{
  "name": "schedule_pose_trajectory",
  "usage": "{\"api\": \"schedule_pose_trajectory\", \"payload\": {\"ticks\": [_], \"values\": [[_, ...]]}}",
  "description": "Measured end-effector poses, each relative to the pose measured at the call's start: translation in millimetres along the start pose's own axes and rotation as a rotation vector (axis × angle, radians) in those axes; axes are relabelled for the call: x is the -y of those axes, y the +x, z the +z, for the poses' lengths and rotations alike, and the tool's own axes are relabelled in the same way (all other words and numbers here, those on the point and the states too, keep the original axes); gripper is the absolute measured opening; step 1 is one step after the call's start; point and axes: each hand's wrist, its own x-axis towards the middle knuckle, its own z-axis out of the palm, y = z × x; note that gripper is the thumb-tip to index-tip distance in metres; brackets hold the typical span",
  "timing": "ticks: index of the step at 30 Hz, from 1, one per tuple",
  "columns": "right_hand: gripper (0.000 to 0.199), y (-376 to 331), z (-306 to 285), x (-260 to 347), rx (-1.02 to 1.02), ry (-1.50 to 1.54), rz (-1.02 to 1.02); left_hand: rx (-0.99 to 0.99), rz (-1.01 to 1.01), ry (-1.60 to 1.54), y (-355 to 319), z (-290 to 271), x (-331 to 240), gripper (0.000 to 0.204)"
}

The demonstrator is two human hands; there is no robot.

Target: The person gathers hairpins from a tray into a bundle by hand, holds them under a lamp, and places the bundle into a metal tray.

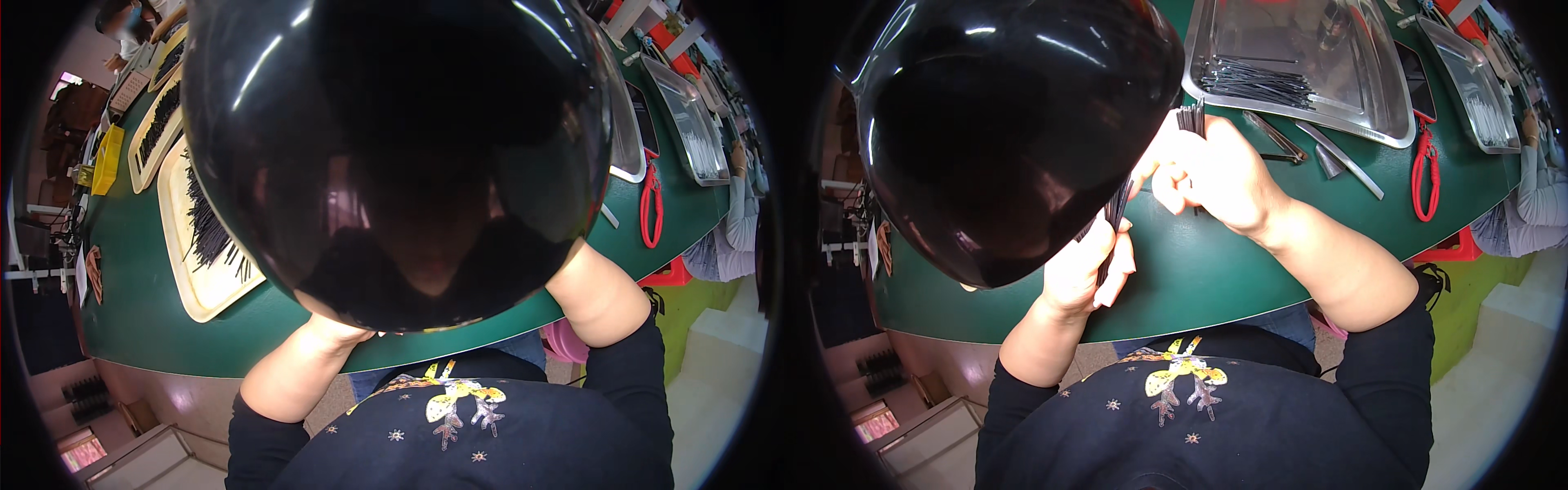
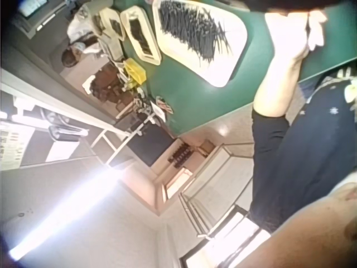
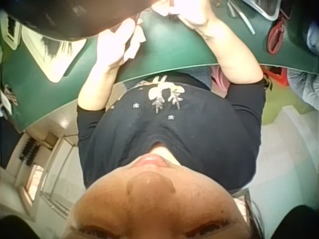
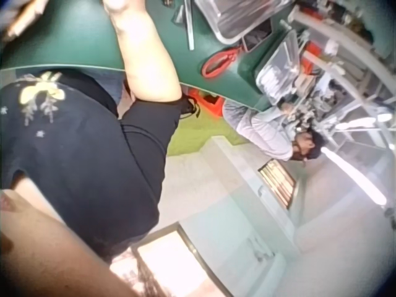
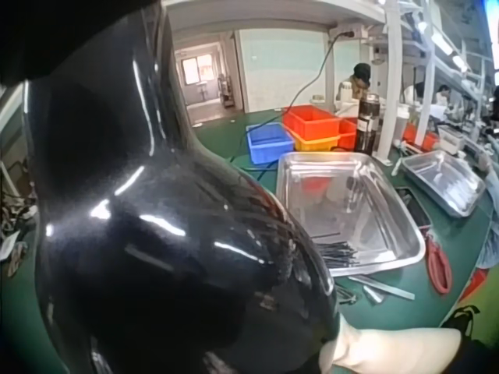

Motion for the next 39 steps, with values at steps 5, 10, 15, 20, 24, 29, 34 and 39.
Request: {"api": "schedule_pose_trajectory", "payload": {"ticks": [5, 10, 15, 20, 24, 29, 34, 39], "values": [[0.025, 3.2, 10.7, 5.0, 0.06, -0.089, 0.172, -0.02, 0.009, 0.0, 1.7, 3.5, -1.5, 0.031], [0.025, 2.4, 2.1, -24.7, 0.025, 0.191, 0.11, -0.11, 0.004, 0.123, 2.8, 16.0, -1.6, 0.034], [0.021, 0.1, -6.8, -9.1, 0.092, 0.526, 0.053, -0.02, -0.025, 0.21, 5.3, 16.6, -9.2, 0.028], [0.013, 1.6, 12.4, -4.7, 0.154, 0.003, -0.018, 0.149, 0.038, 0.179, 9.2, 26.9, -11.2, 0.025], [0.014, 1.8, 13.8, -5.4, -0.081, -0.275, -0.104, -0.03, -0.039, 0.012, 5.4, 13.4, -7.4, 0.026], [0.009, 1.3, 15.3, -8.5, 0.038, 0.051, 0.085, 0.067, -0.09, -0.171, 6.6, 14.9, -11.2, 0.026], [0.01, 2.3, 19.6, 2.5, 0.005, -0.134, 0.05, -0.042, -0.079, -0.124, 8.4, 27.4, -12.9, 0.025], [0.023, 2.4, 11.0, -5.6, -0.068, -0.106, 0.116, -0.03, -0.075, -0.068, 3.4, 12.0, -6.8, 0.028]]}}
